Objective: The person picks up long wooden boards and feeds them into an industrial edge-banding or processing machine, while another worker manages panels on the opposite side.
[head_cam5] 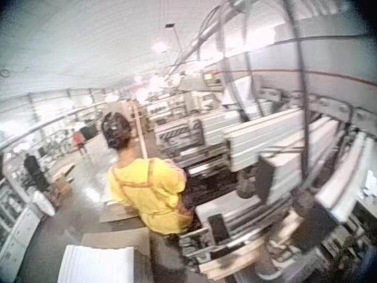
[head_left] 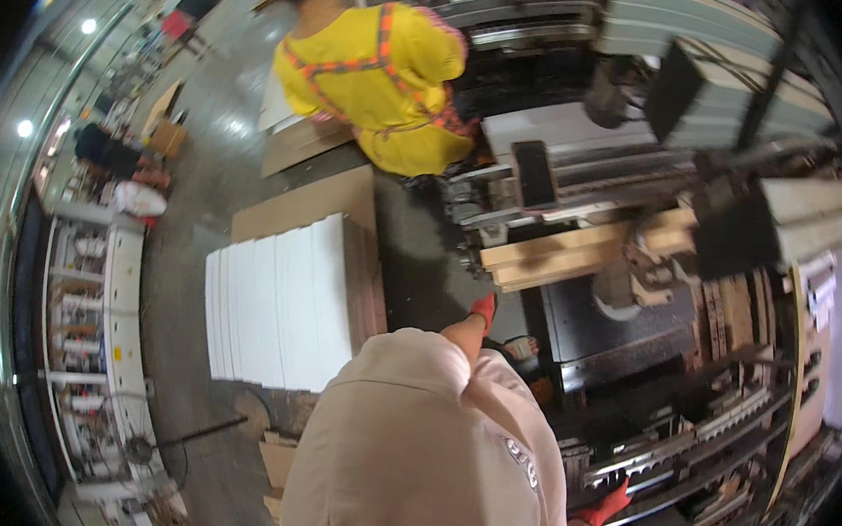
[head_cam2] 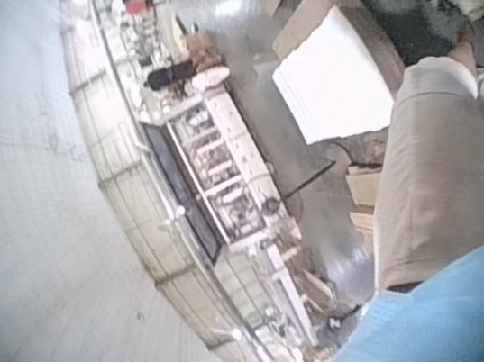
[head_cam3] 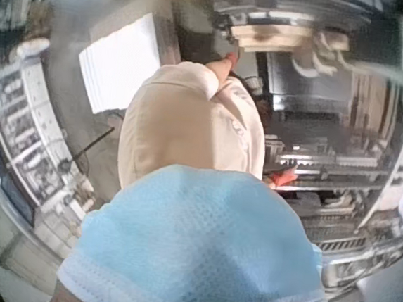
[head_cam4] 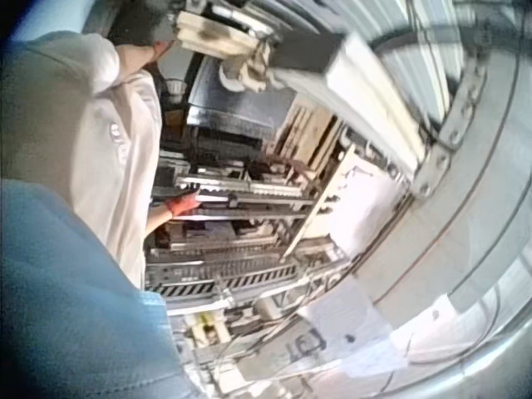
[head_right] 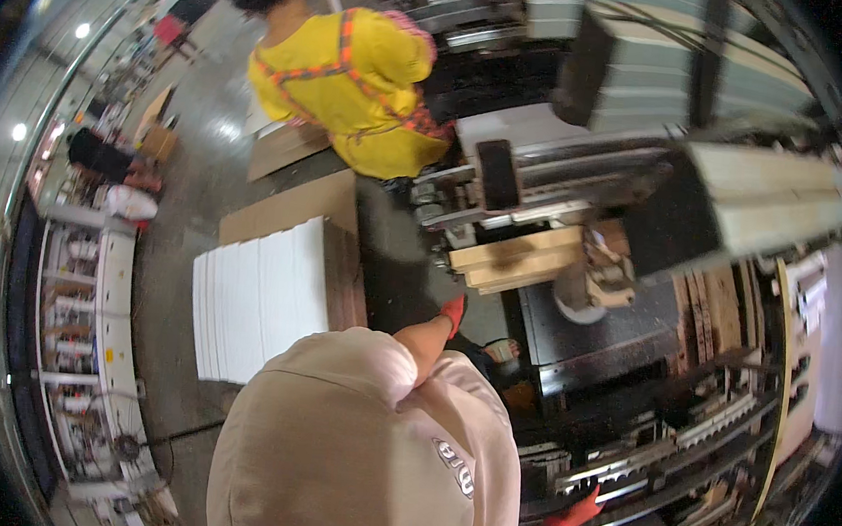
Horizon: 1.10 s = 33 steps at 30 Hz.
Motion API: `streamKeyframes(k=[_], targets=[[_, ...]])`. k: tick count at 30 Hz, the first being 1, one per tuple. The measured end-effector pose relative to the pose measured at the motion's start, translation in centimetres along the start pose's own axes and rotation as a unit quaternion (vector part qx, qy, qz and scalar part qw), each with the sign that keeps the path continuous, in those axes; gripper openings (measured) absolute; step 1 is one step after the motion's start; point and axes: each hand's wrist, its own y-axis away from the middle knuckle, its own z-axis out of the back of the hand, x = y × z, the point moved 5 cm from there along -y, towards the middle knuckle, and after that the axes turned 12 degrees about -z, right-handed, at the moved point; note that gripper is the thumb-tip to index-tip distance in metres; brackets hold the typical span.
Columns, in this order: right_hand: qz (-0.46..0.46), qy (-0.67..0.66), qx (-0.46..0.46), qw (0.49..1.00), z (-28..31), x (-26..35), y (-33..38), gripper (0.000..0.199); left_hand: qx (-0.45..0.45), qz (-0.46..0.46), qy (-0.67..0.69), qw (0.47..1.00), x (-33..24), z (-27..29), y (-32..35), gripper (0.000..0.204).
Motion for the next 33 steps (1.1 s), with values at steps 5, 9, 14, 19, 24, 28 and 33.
streamKeyframes(k=[5, 9, 14, 19, 24, 28, 33], targets=[[0.121, -0.01, -0.186, 0.975, -5.9, 6.2, 11.9, 0.038, 0.323, -0.156, -0.421, 0.833, 1.4, -6.5, 3.7, 0.078], [0.228, 0.112, -0.412, 0.875, -1.5, 4.0, 13.9, 0.041, 0.481, -0.24, -0.442, 0.718, -0.7, -14.0, 8.2, 0.074], [0.314, 0.113, -0.579, 0.744, 2.2, 6.9, 25.2, 0.041, 0.591, -0.249, -0.461, 0.613, -1.0, -16.8, 12.3, 0.069], [0.185, 0.101, -0.765, 0.608, 8.8, -0.9, 30.9, 0.04, 0.649, -0.247, -0.485, 0.531, -1.1, -19.2, 13.7, 0.064], [-0.212, 0.057, -0.85, 0.478, 13.8, -20.0, 38.7, 0.065, 0.677, -0.243, -0.488, 0.494, -1.4, -19.6, 15.4, 0.059], [-0.522, 0.029, -0.675, 0.521, 10.6, -28.3, 40.8, 0.077, 0.684, -0.242, -0.477, 0.496, -1.7, -20.1, 15.2, 0.056], [-0.502, 0.08, -0.705, 0.494, 10.4, -30.2, 39.2, 0.071, 0.698, -0.246, -0.465, 0.486, -2.0, -20.8, 16.1, 0.051]])
